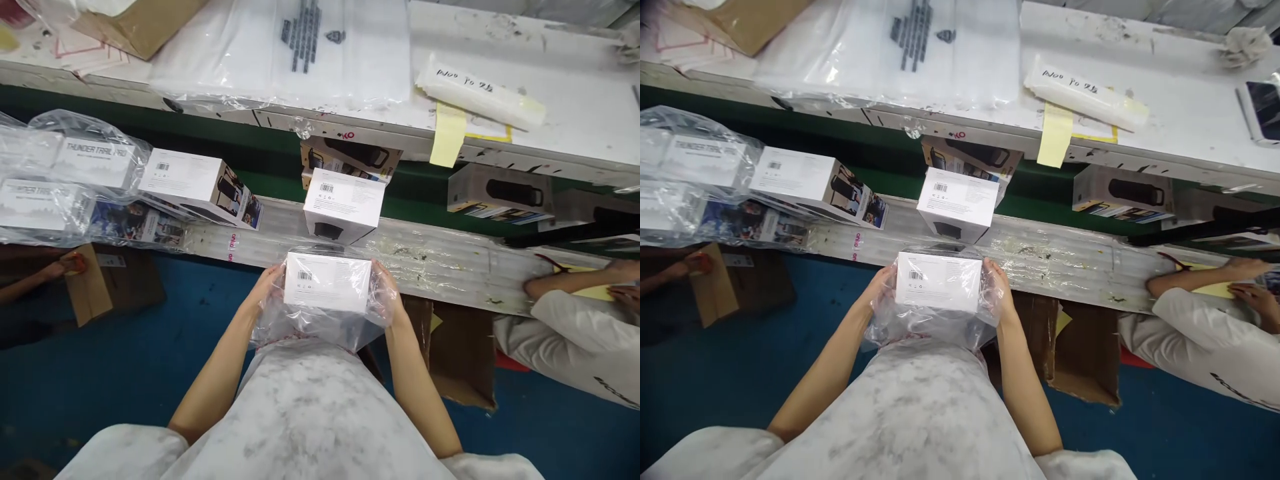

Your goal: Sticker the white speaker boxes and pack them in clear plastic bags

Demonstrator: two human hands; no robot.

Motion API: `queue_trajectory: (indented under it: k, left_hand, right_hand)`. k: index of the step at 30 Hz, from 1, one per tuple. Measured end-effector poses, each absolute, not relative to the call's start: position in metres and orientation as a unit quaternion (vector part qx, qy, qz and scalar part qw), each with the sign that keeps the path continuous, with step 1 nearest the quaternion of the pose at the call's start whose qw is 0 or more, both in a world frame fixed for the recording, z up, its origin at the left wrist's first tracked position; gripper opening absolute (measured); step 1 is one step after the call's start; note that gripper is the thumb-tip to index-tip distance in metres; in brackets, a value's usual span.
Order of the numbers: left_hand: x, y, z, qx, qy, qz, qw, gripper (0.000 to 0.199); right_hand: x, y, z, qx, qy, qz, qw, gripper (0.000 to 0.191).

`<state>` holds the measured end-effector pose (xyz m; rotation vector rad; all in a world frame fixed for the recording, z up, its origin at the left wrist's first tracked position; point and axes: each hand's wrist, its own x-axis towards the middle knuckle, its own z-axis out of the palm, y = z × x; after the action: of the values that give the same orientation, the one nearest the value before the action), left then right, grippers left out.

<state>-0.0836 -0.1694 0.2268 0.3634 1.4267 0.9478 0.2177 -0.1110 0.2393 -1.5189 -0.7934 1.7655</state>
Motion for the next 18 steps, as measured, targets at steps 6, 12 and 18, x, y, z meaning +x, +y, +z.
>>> queue_trajectory:
  k: [6, 12, 18]
  left_hand:
    - [-0.065, -0.161, 0.233, 0.262, 0.63, 0.455, 0.571, 0.061]
    - [-0.049, -0.15, 0.238, 0.264, 0.634, 0.494, 0.534, 0.067]
    - [-0.053, -0.142, 0.238, 0.268, 0.644, 0.507, 0.507, 0.066]
  right_hand:
    - [0.251, -0.111, 0.23, -0.551, -0.297, 0.714, 0.313, 0.054]
    - [0.261, -0.131, 0.216, -0.541, -0.307, 0.713, 0.325, 0.06]
    - [0.246, -0.121, 0.198, -0.549, -0.374, 0.672, 0.327, 0.048]
